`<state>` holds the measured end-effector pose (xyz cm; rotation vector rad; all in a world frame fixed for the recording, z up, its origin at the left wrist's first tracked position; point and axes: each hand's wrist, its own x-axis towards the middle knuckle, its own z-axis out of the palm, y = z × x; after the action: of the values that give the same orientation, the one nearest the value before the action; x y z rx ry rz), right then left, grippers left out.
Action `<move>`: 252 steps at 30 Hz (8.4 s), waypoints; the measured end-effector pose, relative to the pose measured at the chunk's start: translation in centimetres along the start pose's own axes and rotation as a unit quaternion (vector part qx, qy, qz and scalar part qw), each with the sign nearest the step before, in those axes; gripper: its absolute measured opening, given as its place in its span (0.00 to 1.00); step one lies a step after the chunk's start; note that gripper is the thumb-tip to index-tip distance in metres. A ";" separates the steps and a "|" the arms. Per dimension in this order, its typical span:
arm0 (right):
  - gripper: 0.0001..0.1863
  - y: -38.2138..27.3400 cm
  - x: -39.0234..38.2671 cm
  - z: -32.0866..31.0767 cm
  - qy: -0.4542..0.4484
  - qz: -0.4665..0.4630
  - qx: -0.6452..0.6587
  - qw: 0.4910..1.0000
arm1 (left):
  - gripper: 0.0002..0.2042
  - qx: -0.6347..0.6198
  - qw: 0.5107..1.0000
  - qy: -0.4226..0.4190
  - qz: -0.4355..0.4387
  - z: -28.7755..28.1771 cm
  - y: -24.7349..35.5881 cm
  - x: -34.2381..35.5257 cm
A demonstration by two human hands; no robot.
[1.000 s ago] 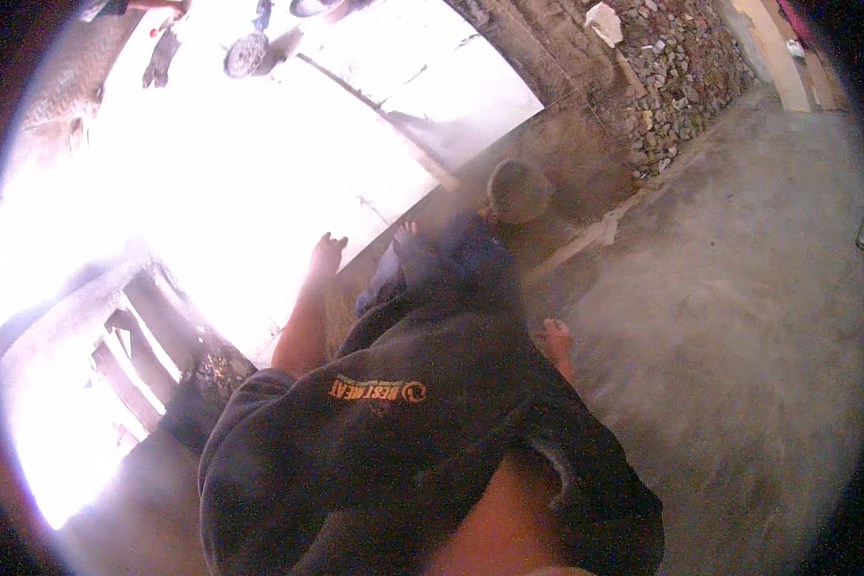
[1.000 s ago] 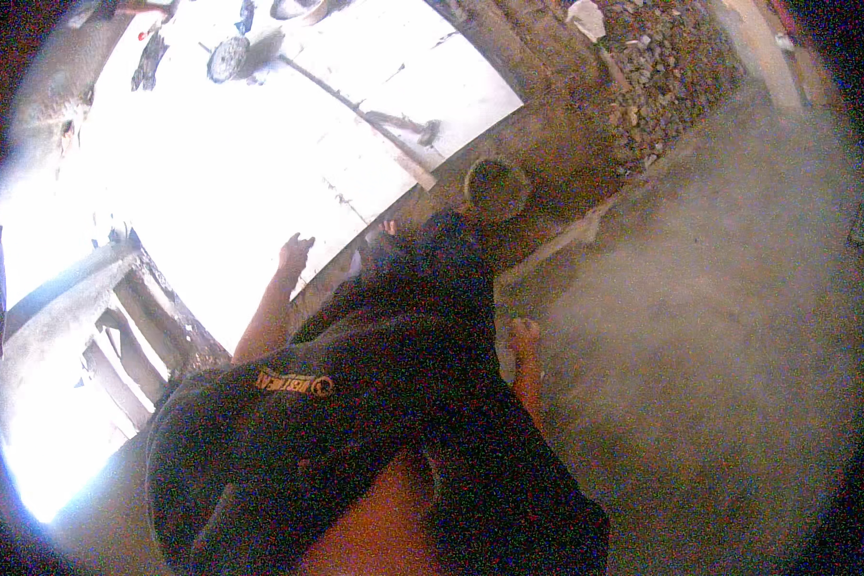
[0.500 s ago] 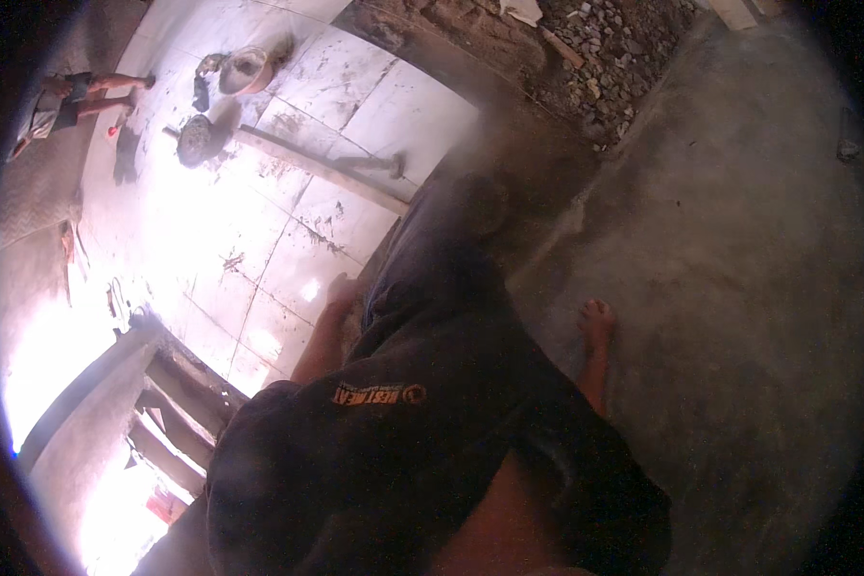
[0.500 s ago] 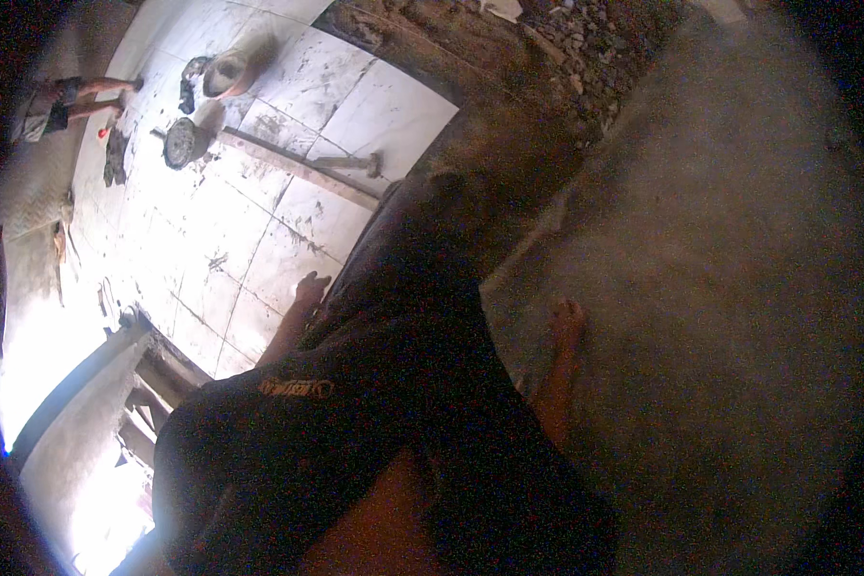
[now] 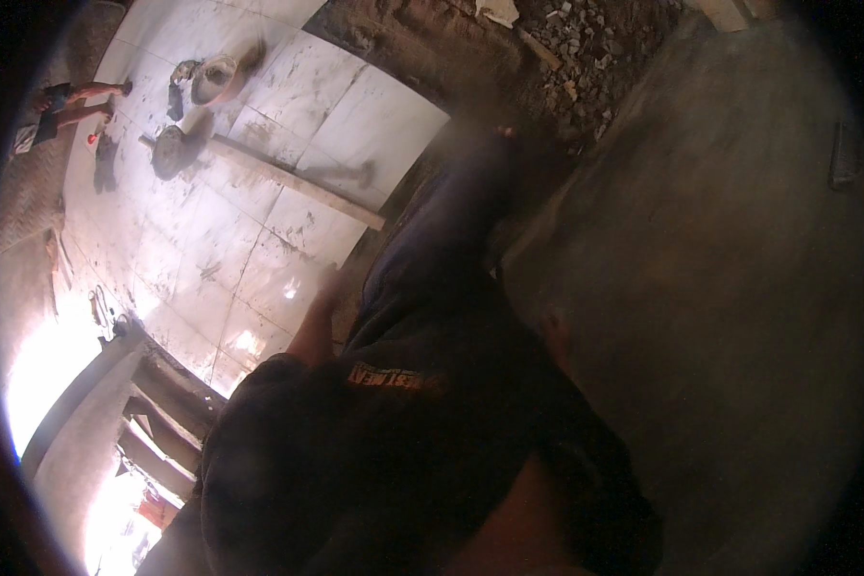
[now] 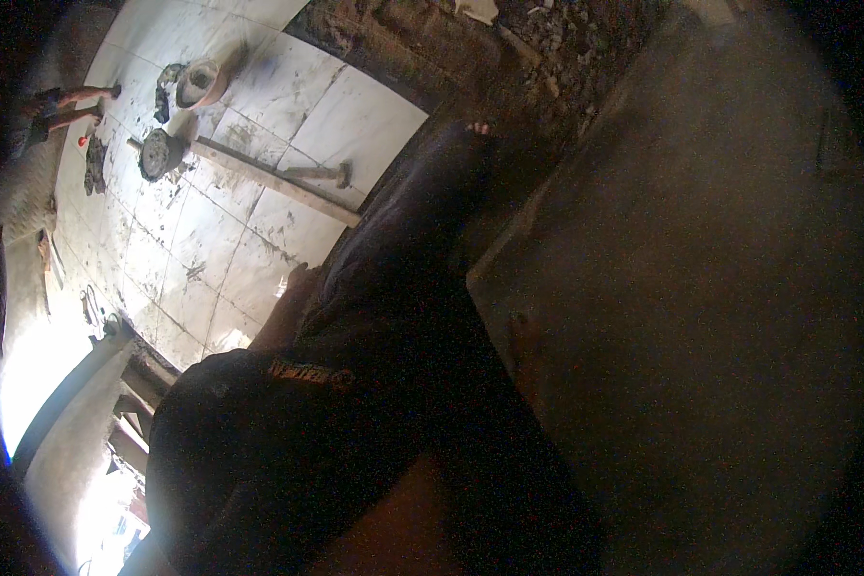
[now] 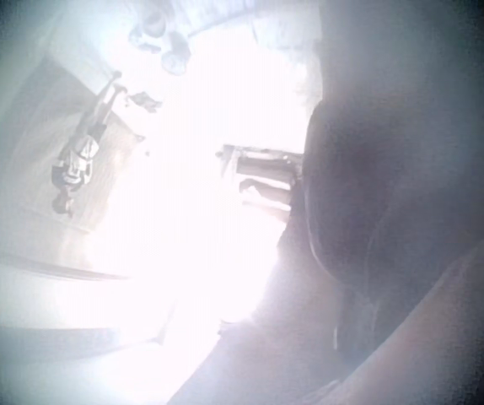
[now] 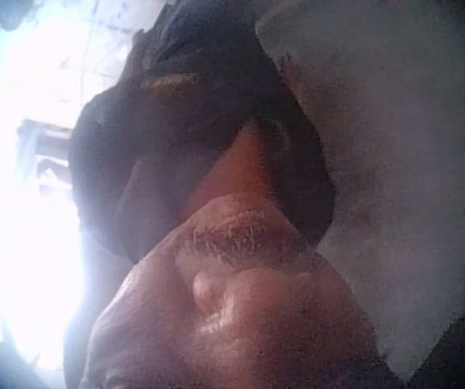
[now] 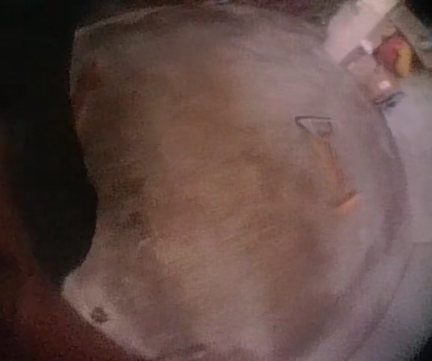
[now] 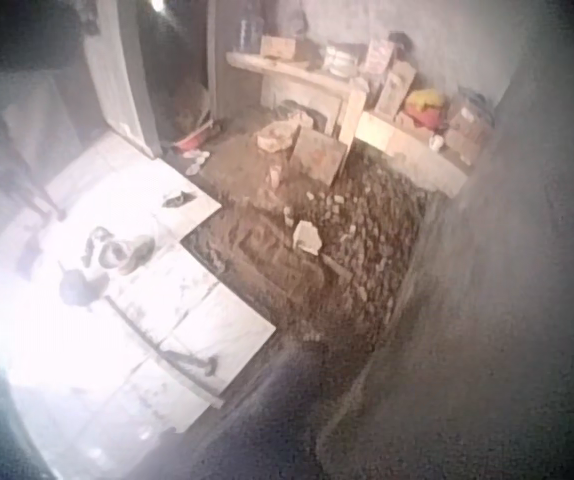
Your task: The person spreads cement on the floor using a trowel, places a large white tile, and taps it into place with a hammer. They then spread more cement and continue the process.
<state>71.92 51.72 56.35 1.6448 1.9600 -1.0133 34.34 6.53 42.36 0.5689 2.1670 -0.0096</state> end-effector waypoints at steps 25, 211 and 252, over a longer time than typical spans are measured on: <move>0.19 -18.3 32.0 -31.4 -0.189 -0.092 -0.209 0.955 | 0.34 -0.548 0.770 0.235 -0.228 -26.4 27.2 10.9; 0.20 -70.8 61.0 33.5 -0.575 0.022 0.090 0.813 | 0.40 -0.501 0.759 -0.111 -0.401 -9.0 51.5 31.5; 0.15 -75.7 59.0 34.5 -0.460 -0.089 -0.282 0.837 | 0.38 -0.534 0.744 -0.100 -0.388 -7.1 51.5 30.7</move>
<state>-19.98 62.73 13.51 0.4781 1.4976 -0.9032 33.83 66.23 33.39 -0.9567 1.6577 0.6443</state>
